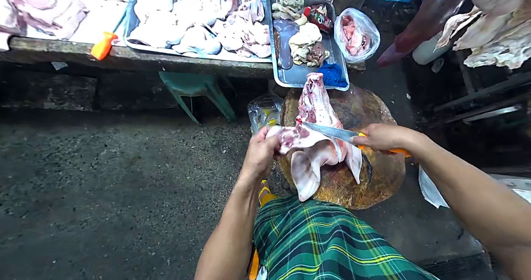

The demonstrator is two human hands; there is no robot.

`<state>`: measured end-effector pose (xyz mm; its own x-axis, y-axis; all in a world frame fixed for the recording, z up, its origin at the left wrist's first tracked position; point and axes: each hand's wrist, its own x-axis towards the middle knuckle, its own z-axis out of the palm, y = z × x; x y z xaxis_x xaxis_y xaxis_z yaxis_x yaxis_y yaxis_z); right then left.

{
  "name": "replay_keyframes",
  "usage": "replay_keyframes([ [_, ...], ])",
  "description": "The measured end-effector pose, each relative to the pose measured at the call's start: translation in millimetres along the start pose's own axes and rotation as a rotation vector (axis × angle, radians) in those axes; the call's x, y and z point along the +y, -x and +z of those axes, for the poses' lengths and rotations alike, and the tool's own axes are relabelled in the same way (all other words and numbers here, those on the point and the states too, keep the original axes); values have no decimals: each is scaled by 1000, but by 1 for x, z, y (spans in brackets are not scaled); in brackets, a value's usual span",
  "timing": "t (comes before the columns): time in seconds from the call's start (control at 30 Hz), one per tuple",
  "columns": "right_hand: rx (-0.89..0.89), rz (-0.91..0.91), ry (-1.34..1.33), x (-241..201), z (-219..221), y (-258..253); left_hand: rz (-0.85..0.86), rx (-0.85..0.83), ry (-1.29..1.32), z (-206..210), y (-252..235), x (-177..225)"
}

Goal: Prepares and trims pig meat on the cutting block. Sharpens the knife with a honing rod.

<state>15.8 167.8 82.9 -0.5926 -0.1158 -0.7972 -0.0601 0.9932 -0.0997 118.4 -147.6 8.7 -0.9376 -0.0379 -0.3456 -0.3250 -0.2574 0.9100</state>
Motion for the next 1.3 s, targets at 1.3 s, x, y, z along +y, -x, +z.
replay_keyframes([
  [1.3,685,105,-527,69,191,-19,-270,-5,-990,123,38,-49],
])
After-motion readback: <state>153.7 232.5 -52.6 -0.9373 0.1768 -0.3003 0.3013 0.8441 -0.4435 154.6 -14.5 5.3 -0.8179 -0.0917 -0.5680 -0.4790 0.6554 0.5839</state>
